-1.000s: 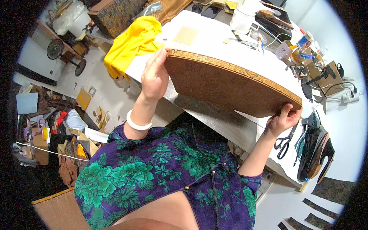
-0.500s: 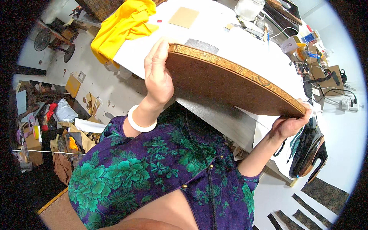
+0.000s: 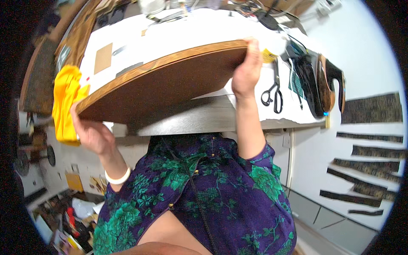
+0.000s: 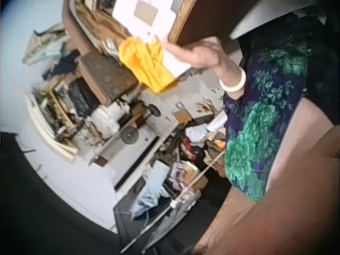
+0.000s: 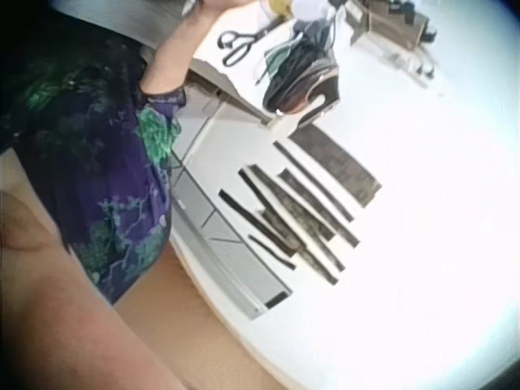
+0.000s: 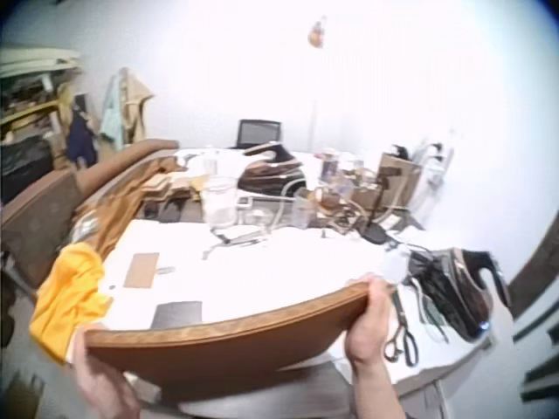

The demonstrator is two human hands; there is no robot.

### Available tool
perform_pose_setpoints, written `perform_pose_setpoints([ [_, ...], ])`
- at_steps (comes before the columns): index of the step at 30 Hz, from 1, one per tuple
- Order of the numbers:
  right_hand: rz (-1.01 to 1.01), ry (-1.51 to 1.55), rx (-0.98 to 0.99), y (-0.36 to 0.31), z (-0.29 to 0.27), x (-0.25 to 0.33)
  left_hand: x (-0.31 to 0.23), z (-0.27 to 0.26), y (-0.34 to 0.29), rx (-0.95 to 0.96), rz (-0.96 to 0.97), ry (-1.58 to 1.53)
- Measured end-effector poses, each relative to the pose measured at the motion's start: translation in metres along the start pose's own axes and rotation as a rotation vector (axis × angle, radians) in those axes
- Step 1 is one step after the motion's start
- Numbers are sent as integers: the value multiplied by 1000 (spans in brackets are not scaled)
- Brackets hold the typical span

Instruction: The person applies adhesive to the edges of a rectangular board, aligns and presses a brown patterned cover onto it, and uses an iron to heat and secure the edges. The person repeatedly inspects the edges and corners of the finished cover.

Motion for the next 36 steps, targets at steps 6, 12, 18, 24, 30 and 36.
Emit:
perform_pose_setpoints([
  [6,15,30,107,-10,28,29,-4,-1,5,-140,-29,143],
  [12,331,677,155,-15,34,14,0,-2,5,-169,-101,84],
  [18,100,357,247,-13,45,19,2,-16,15,-252,-83,86],
  [24,-21,373,298,-10,44,25,6,-2,24,-232,-108,101],
  [30,5,421,374,-4,53,29,13,-4,43,-224,-144,103],
  [36,251,511,476,-12,60,49,18,-2,75,91,-469,101],
])
Point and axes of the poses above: each hand's wrist, its own y-axis towards the middle knuckle, its own z-axis out of the palm, x = y × z, the point moved 9 cm from there along y, towards the middle knuckle, and after that the axes turned 11 degrees about y, right-handed, at the moved point
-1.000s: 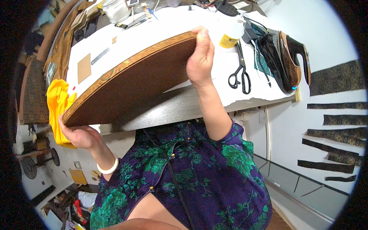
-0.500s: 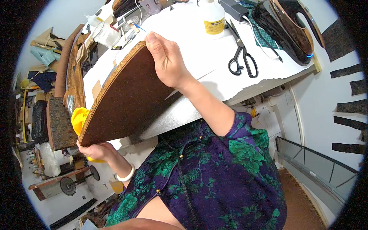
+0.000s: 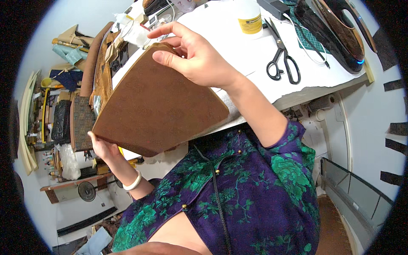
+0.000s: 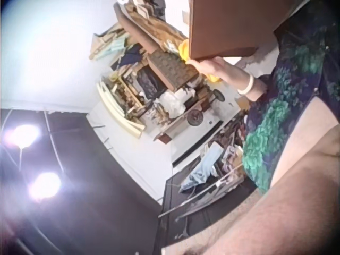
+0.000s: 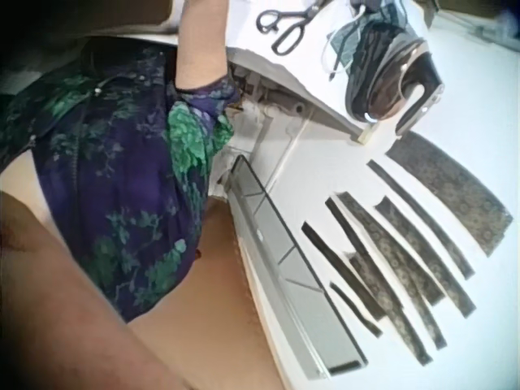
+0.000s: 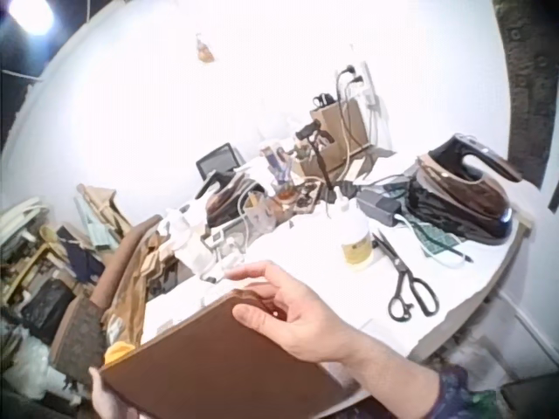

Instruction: The person applies adhesive to the edges of a rectangular board, aligns and presses a brown patterned cover onto it, and uses an iron to heat and secure the edges. The person repeatedly inspects the edges and corners of the finished cover.

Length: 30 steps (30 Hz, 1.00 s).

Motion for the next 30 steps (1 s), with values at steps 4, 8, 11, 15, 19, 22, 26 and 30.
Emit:
perform_pose_setpoints([
  [4,51,-12,-30,-27,16,9,29,-5,-2,174,-137,5],
  [8,96,31,-152,-55,15,7,60,-8,-16,203,-214,-5],
  [11,116,-15,-176,-66,13,5,58,-8,-34,128,-196,52],
  [15,121,-26,-212,-71,12,6,50,-2,-43,89,-159,93],
  [19,124,-47,-215,-71,13,5,53,-7,-42,86,-142,80],
  [22,127,-62,-213,-71,13,4,60,-15,-39,87,-137,89],
  [26,173,-31,-214,-70,8,-9,68,-27,-39,42,-178,104],
  [30,233,62,-126,-70,10,-15,80,-30,-42,76,-252,83],
])
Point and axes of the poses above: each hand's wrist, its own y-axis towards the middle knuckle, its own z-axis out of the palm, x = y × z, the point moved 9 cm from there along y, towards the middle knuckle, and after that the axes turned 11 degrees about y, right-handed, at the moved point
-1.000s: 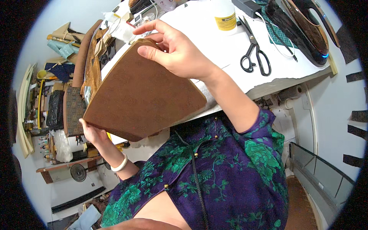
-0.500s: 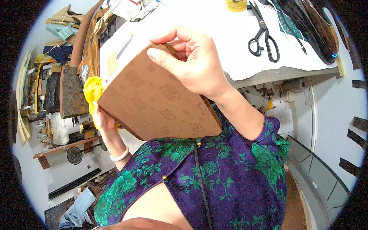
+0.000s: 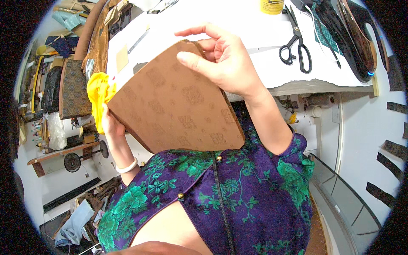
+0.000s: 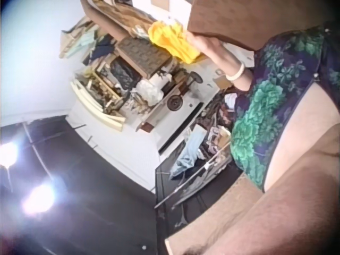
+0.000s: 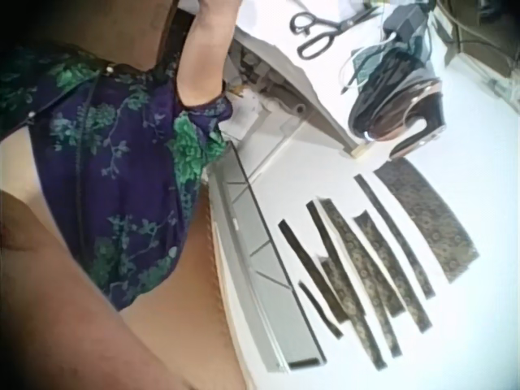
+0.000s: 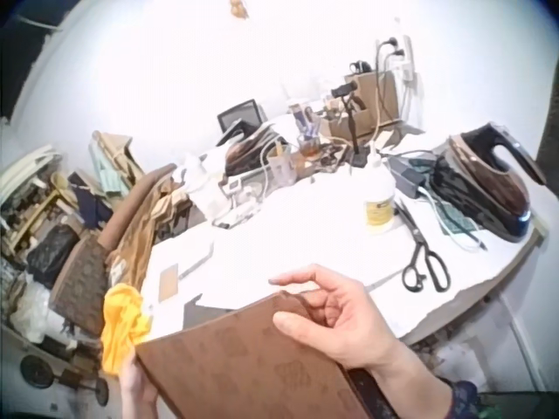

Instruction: The person applies adhesive to the edges of a rectangular board, aligns and presses a brown patterned cover onto it, and uses an iron to heat and secure the edges. The person repeatedly inspects the edges and corners of the finished cover.

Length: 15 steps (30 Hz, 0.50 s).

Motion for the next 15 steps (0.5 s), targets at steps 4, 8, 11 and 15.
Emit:
perform_pose_setpoints([
  [4,31,-76,-51,-1,-10,-8,-6,11,-10,81,31,28],
  [8,-55,-91,-160,-14,-20,-9,-2,19,-26,256,45,-56],
  [11,-84,-78,-145,-20,-15,-8,7,3,-25,285,-6,-157],
  [15,-72,-100,-164,-20,-14,-10,13,3,-29,293,-103,-244],
])
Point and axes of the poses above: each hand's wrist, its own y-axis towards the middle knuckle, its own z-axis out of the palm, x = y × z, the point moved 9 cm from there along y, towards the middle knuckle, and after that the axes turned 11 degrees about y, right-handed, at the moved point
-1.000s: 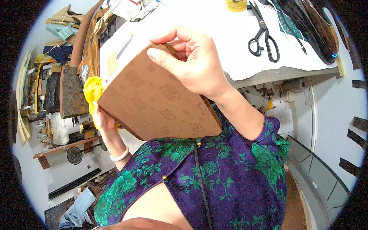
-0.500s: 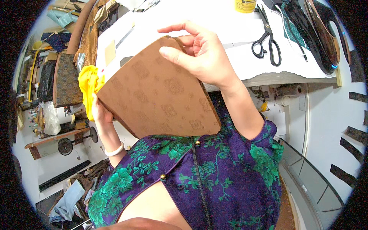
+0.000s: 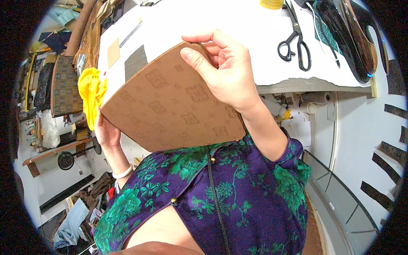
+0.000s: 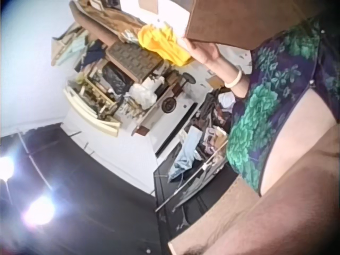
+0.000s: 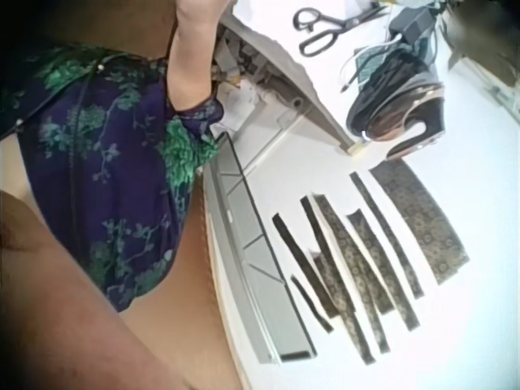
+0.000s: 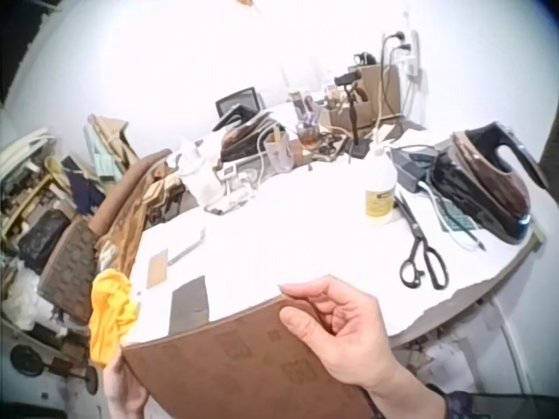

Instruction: The person applies adhesive to the edges of a rectangular board, aligns and presses a brown patterned cover onto it, and uses an iron to heat and secure the edges. The person repeatedly inspects the edges and corners of the finished cover.

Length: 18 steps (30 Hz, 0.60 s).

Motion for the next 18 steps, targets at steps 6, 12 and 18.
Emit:
perform_pose_setpoints([
  [6,37,-74,-42,-3,-9,-6,15,-13,5,-66,9,21],
  [12,22,-80,-35,-4,-10,-7,19,-10,4,-79,35,63],
  [18,90,-59,-55,8,-15,-18,13,13,-3,63,79,159],
])
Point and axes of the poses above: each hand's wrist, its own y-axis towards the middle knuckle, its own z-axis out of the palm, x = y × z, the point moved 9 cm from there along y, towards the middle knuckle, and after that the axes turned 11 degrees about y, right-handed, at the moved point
